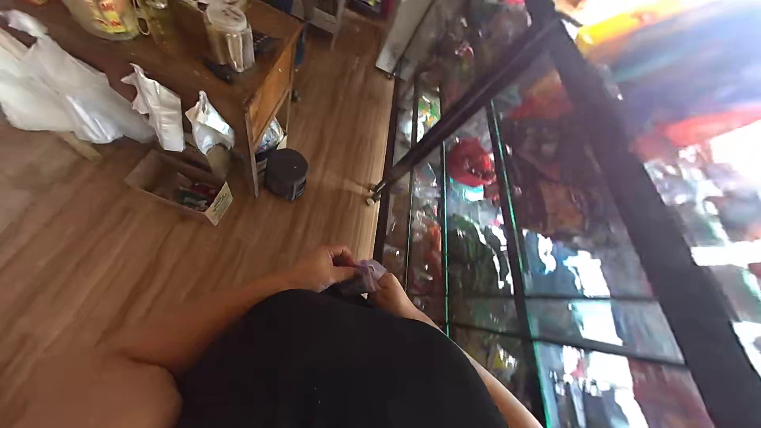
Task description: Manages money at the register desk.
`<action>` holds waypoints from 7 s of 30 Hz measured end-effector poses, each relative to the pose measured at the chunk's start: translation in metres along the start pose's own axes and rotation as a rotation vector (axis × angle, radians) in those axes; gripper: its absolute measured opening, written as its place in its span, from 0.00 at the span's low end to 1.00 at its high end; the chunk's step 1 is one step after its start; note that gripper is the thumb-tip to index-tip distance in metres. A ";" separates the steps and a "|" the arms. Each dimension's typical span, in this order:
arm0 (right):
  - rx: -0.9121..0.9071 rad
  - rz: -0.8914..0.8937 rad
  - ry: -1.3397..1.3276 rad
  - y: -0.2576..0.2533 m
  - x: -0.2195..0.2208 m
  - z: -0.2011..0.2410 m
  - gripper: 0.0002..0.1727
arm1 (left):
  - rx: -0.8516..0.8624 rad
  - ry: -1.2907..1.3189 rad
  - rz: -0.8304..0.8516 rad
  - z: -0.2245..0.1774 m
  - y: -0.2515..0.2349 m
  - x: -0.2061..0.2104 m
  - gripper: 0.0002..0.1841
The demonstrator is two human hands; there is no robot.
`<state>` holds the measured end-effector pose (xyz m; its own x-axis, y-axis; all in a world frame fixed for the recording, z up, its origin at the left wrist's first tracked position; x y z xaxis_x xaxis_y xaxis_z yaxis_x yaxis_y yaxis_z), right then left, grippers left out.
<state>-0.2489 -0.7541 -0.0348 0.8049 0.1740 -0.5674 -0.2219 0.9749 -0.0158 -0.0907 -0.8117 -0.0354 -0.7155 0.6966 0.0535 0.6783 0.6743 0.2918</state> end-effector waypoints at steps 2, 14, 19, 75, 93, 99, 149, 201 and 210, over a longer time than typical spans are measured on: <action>0.010 0.061 -0.042 -0.042 -0.020 -0.016 0.18 | 0.038 0.034 -0.071 -0.008 -0.031 -0.024 0.08; 0.204 -0.087 0.047 -0.327 -0.132 -0.090 0.12 | -0.049 0.181 -0.304 -0.038 -0.248 -0.220 0.23; 0.152 -0.296 0.063 -0.435 -0.220 -0.114 0.11 | -0.026 0.082 -0.133 -0.128 -0.386 -0.288 0.32; -0.014 0.964 0.110 -1.653 -0.310 -0.309 0.20 | -1.343 0.712 -1.989 -0.108 -0.808 -0.884 0.41; -0.064 1.291 -0.163 -1.562 -0.005 -0.153 0.15 | -0.731 0.399 -1.647 -0.116 -0.951 -0.927 0.20; 0.117 1.372 -0.192 -1.535 0.078 -0.166 0.16 | -0.779 0.398 -1.440 -0.096 -0.954 -0.937 0.20; -0.648 1.892 0.936 -1.571 -0.025 -0.254 0.22 | -1.214 0.533 -1.927 -0.112 -0.880 -0.855 0.24; -1.791 1.693 -0.201 -1.365 0.091 -0.174 0.13 | -1.049 -0.146 -2.364 -0.098 -0.854 -0.797 0.12; -1.100 1.446 0.397 -1.525 0.034 -0.176 0.18 | -1.261 0.031 -1.847 -0.103 -0.870 -0.836 0.25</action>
<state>0.0198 -2.2589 -0.1748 -0.4347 0.4867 -0.7577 -0.8748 -0.4280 0.2270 -0.1000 -2.0057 -0.2360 -0.2511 -0.3371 -0.9074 -0.9516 -0.0860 0.2952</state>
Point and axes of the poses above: each hand's wrist, its own y-axis away from the middle knuckle, its own x-axis out of the palm, z = x × y, the point moved 5 cm from there along -y, towards the middle knuckle, and after that the axes turned 9 degrees about -x, right-handed, at the moved point
